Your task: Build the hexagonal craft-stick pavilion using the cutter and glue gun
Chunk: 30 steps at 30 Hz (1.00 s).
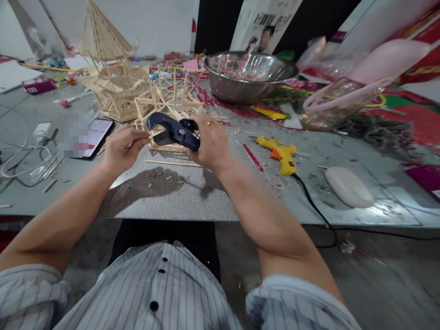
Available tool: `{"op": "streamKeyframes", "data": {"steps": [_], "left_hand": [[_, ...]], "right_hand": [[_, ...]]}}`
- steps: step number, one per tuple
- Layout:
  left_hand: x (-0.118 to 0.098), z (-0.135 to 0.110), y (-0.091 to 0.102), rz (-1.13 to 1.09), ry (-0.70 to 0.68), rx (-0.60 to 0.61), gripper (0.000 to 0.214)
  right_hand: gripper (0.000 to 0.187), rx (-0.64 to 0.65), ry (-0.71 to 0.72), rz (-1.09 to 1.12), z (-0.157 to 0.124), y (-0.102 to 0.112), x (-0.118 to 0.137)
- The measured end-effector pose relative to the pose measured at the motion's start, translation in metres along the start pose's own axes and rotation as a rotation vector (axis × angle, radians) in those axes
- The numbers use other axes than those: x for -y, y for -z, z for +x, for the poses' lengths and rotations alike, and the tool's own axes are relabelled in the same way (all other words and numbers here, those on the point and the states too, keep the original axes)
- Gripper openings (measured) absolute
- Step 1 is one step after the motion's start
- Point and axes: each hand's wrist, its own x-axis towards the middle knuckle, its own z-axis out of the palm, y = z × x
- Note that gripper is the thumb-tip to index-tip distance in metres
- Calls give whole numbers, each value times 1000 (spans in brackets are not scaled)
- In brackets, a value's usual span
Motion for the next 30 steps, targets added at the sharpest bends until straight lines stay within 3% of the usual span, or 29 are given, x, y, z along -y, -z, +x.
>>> {"op": "streamKeyframes", "data": {"steps": [10,17,30], "left_hand": [[2,-1,-1,-1,4,-4,19],[4,-2,-2,22,-3,3,19],[3,-2,-2,6,-5,13,19]], "right_hand": [[51,104,19,-20,-2,2,-1],[54,225,-114,-53,-1,5,6],[55,311,-185,-108,2,9,8]]}}
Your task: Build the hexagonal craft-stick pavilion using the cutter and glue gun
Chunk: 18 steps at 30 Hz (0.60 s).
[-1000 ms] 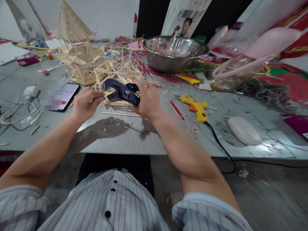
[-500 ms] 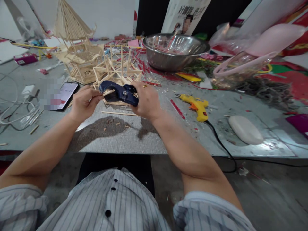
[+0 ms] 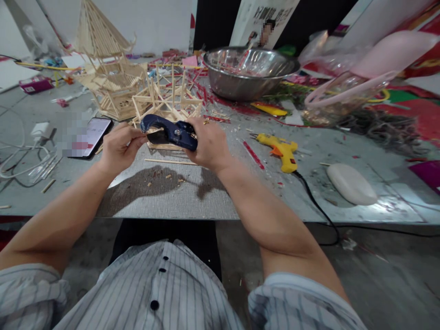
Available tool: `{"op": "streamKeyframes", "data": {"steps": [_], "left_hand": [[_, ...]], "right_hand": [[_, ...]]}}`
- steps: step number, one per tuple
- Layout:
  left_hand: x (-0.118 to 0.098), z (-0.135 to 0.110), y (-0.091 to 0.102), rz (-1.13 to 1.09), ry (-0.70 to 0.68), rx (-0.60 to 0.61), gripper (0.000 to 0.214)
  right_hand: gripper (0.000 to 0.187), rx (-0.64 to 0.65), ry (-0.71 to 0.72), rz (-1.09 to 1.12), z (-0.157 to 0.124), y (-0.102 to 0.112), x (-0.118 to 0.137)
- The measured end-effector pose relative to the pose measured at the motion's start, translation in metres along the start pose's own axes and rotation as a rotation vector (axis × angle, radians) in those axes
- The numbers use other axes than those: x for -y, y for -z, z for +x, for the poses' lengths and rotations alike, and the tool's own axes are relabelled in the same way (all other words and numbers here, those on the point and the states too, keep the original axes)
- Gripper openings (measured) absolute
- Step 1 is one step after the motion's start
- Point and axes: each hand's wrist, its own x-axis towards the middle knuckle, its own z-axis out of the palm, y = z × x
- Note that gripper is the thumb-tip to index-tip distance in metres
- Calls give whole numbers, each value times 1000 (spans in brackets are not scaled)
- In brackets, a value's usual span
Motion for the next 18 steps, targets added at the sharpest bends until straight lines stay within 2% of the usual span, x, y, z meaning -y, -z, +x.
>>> {"op": "streamKeyframes", "data": {"steps": [9,14,18], "left_hand": [[-4,1,-2,5,-24,-23,19],[-6,0,-3,9,9,20,24],[-3,-3,-6,58,64,69,29]], "right_hand": [[54,77,-36,-13,3,11,6],[50,54,-54,-7,3,9,6],[42,-17,-58,-40,2,3,3]]}}
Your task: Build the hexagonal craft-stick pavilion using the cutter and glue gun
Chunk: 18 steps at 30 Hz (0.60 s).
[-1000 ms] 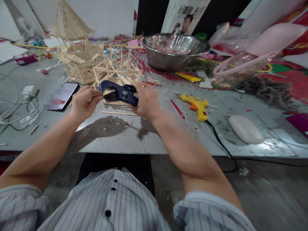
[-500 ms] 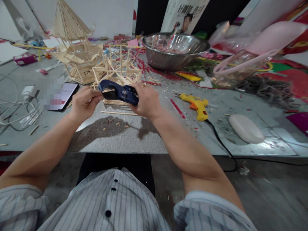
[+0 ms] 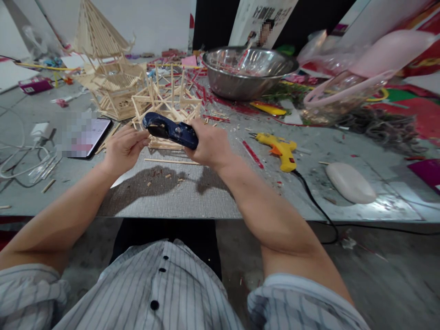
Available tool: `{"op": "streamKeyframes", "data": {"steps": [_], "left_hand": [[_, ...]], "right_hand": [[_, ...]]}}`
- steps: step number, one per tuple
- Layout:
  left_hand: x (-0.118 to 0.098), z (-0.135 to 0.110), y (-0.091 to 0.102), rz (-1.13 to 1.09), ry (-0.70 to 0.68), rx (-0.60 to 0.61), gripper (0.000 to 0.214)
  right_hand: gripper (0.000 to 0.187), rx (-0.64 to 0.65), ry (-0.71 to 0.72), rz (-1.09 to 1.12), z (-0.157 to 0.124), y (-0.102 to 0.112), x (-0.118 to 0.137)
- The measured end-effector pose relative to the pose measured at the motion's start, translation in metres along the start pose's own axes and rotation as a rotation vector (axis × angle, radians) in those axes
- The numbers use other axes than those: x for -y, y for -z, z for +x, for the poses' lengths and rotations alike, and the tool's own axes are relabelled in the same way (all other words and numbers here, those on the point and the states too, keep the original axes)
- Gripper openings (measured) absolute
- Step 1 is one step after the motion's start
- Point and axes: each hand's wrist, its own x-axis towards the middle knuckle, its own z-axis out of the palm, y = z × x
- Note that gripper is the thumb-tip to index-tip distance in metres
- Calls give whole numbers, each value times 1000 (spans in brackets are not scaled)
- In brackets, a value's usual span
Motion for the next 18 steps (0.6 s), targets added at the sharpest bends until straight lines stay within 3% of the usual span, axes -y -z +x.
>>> {"op": "streamKeyframes", "data": {"steps": [13,18], "left_hand": [[2,1,-2,-16,-27,-38,23],[3,1,-1,-76,11,-11,20]], "right_hand": [[33,37,-63,6,0,-9,-3],[26,-15,-140,40,1,-11,0]]}}
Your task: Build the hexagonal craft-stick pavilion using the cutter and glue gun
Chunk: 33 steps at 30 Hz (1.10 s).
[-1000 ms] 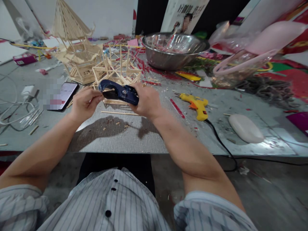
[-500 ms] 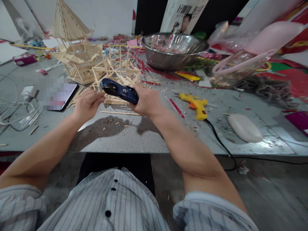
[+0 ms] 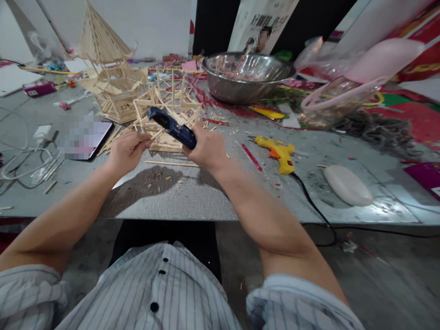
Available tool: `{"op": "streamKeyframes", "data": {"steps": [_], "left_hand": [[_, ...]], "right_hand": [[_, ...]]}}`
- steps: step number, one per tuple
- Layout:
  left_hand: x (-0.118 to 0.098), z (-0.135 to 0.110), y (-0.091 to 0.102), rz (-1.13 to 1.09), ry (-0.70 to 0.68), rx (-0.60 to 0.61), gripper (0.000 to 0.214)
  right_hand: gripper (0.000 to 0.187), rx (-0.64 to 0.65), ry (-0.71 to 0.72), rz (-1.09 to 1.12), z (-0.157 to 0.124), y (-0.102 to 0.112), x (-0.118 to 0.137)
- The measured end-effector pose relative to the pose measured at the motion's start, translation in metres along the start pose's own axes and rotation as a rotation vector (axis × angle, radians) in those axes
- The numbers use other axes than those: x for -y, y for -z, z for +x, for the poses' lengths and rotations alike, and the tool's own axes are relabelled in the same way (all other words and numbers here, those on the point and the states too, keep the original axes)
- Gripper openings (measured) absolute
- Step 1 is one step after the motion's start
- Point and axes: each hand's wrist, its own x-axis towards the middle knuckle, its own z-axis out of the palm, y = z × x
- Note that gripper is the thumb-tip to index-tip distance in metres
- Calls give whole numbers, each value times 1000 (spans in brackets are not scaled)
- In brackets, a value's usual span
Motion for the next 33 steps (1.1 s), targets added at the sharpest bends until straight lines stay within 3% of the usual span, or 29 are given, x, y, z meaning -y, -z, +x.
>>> {"op": "streamKeyframes", "data": {"steps": [6,10,15,17,23,29,33], "left_hand": [[2,11,9,18,212,85,22],[13,33,15,46,186,116,17],[18,76,15,151,127,340,15],[13,92,15,260,150,472,10],[-2,119,13,401,332,721,12],[-4,128,13,362,400,802,14],[1,128,12,312,427,784,17]], "right_hand": [[25,-196,-134,141,8,-9,-19],[22,-274,-178,317,14,-15,-30],[19,-346,-126,349,15,-19,-31],[18,-327,-95,322,13,-21,-33],[21,-194,-110,302,11,-19,-39],[19,-58,-179,243,11,-6,-32],[11,-60,-176,276,10,-2,-29]]}}
